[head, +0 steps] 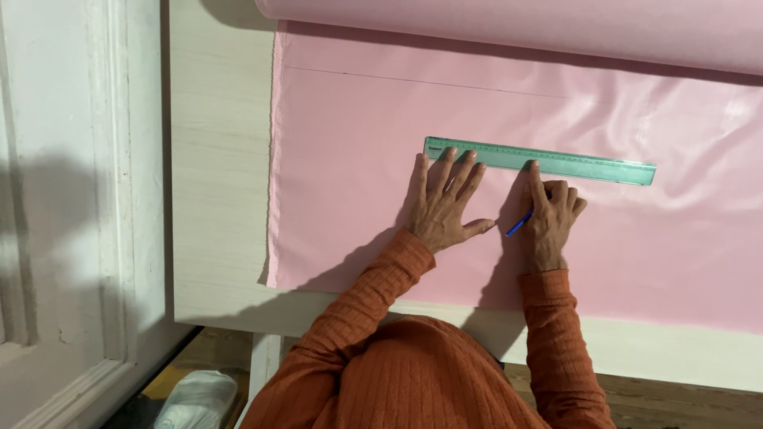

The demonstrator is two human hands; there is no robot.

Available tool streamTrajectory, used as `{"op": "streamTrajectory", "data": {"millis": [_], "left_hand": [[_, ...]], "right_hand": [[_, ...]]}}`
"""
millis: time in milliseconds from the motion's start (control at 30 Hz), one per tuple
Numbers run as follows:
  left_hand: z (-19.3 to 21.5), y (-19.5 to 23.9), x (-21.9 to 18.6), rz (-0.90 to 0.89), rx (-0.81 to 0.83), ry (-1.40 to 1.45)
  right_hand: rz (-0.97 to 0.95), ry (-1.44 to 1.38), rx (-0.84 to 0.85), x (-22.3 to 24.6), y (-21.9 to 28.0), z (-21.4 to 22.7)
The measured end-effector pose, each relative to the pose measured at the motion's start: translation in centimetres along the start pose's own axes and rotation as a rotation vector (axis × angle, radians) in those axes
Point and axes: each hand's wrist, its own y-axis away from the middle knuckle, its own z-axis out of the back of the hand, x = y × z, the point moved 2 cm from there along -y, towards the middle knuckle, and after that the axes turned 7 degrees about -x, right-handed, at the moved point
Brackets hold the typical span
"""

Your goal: Marking lines on a roll of pink leather using a ruler and a pen on a cutting table.

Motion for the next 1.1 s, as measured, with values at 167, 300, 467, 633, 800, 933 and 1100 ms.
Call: {"op": "streamTrajectory", "data": {"millis": [167,300,467,633,800,933,1100], "left_hand": [[-0.3,0.0,0.0,-0.001,-0.009,0.007],[-0.3,0.0,0.1,-0.005,0.001,0.021],[0.0,0.0,0.1,-0.007,0.013,0.011],[-0.5,0.2,0.0,-0.008,-0.036,0.028],[-0.6,0.2,0.1,-0.01,-0.094,0.041],[-0.5,0.1,0.2,-0.019,-0.126,0.014],[-0.3,0.0,0.2,-0.021,-0.069,0.016]], "right_hand": [[0.006,0.021,-0.004,-0.4,0.4,-0.5],[0.009,0.002,-0.019,-0.8,0.6,-0.9],[-0.004,-0.018,-0.015,-0.4,0.4,-0.7],[0.007,-0.004,-0.024,-0.3,0.1,-0.5],[0.013,0.02,-0.024,-0.6,0.3,-0.8],[0.003,0.03,-0.025,-0.5,0.3,-0.7],[-0.002,0.029,-0.014,-0.6,0.6,-0.8]]}}
